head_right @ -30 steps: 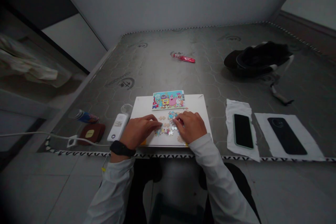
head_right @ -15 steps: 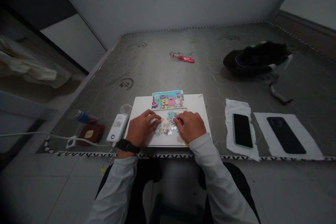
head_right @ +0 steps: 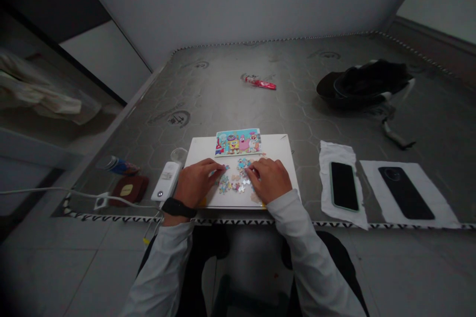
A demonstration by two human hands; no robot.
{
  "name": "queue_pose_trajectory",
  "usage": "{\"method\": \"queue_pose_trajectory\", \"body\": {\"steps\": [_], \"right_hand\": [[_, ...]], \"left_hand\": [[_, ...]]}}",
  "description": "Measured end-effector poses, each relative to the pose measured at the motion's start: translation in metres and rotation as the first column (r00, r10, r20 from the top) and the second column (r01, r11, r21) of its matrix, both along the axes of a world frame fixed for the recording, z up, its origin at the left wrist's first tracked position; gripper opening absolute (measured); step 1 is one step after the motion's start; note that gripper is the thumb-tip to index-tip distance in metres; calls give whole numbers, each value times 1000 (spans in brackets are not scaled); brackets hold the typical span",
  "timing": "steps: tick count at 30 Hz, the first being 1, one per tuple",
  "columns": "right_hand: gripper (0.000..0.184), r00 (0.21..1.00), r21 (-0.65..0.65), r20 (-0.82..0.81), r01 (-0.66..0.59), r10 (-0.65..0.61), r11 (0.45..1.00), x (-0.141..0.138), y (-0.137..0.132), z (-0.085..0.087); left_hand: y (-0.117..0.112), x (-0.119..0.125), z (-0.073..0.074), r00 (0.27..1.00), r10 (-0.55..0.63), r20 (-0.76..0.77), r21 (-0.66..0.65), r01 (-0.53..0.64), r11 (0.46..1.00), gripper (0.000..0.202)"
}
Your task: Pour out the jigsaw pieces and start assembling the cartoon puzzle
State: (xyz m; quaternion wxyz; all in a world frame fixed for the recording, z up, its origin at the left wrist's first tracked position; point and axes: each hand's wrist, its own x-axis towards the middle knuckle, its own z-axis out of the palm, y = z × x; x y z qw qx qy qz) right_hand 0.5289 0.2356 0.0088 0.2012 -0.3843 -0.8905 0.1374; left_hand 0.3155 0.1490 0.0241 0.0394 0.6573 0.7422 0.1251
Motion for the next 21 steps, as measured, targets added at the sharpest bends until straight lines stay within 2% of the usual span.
{"method": "queue_pose_trajectory", "body": {"steps": [6,12,17,21], "right_hand": [[23,996,-1,-91,-27,27,1000,-4,-3,1],[22,976,67,-173,-122,132,990,-9,-9,8],[23,981,97,-179,-62,78,993,-11,-10,8],[23,979,64,-196,-37,49,997,-11,-9,7]], "left_hand": [[0,10,1,991,-66,116,117,53,992,28],[0,17,4,975,-198,102,87,189,978,28],[-3,16,9,968,-242,60,204,226,953,34],[-4,18,10,966,-257,15,252,245,936,32]]}}
